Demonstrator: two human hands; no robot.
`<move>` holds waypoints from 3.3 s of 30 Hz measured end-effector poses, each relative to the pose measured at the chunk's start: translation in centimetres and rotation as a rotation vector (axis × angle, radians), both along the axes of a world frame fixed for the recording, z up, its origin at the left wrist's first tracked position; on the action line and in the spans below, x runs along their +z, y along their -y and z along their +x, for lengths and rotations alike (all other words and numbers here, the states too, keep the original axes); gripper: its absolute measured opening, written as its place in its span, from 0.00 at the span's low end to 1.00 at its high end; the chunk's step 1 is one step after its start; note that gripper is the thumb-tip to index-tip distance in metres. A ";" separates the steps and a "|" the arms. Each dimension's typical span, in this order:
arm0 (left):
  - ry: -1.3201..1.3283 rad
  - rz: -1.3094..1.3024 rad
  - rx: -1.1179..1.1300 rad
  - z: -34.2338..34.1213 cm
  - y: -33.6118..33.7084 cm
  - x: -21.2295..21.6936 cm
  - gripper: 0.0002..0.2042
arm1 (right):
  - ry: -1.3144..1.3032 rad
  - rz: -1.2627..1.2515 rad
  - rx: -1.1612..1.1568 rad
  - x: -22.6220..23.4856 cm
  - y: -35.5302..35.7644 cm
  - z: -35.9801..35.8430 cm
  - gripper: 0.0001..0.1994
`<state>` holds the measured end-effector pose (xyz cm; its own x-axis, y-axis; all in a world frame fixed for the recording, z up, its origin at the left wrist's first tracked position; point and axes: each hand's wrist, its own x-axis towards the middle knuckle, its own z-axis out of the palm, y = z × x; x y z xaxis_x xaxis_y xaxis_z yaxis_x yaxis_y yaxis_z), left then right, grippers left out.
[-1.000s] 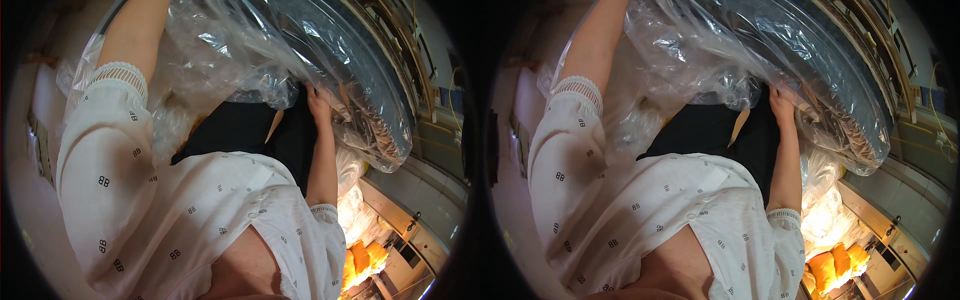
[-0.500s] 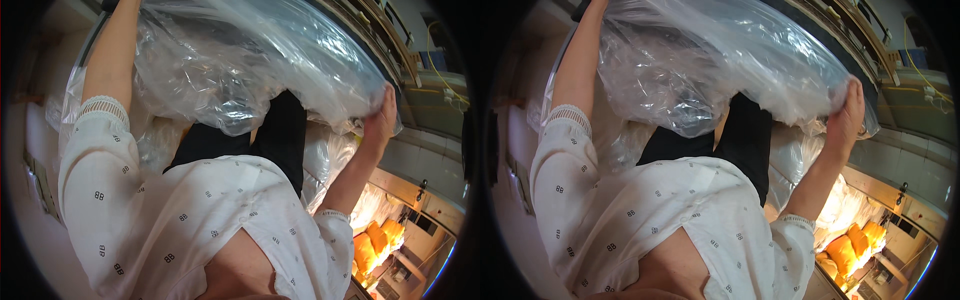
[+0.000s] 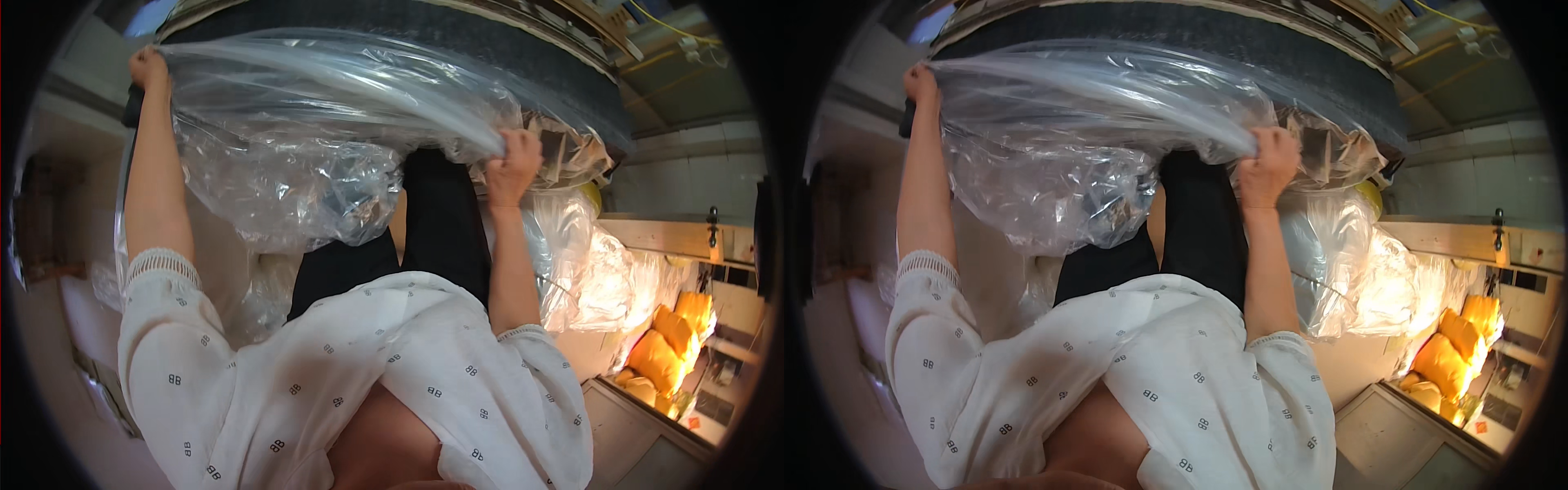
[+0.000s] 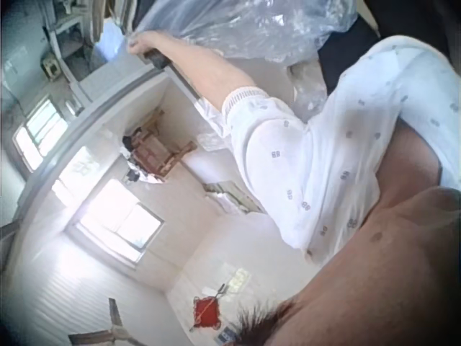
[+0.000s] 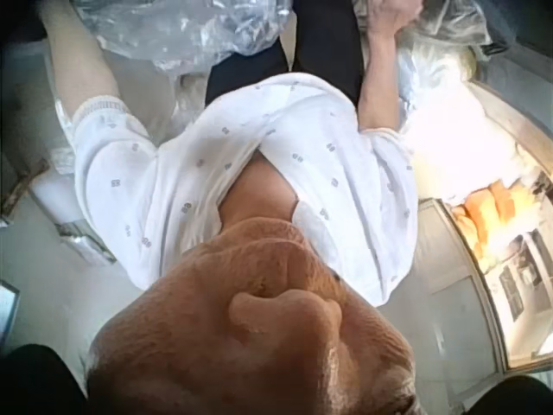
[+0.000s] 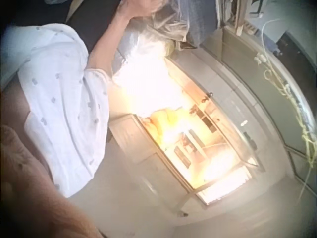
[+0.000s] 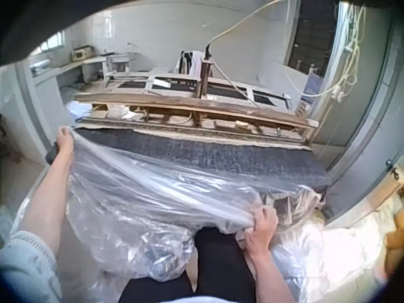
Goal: The recorder is wrapping large foam products or cushions in clear plastic sheeting at a manufacturing facility.
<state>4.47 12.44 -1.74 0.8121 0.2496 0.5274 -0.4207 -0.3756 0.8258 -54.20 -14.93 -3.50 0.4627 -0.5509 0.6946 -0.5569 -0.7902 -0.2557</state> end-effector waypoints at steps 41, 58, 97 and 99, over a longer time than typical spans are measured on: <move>-0.055 0.447 0.125 8.5 -11.0 -1.8 0.19 | -0.128 -0.196 -0.094 11.6 15.2 -3.1 0.31; -0.036 0.448 0.056 5.0 -9.0 0.1 0.19 | -0.085 1.332 0.412 13.0 11.7 -8.1 0.05; 0.113 0.350 -0.150 2.5 -5.2 1.3 0.17 | 0.240 0.343 -0.205 -2.8 10.4 -12.2 0.08; 0.121 0.346 -0.219 0.2 -3.3 1.2 0.17 | 0.720 0.346 -0.051 8.1 10.0 -11.8 0.08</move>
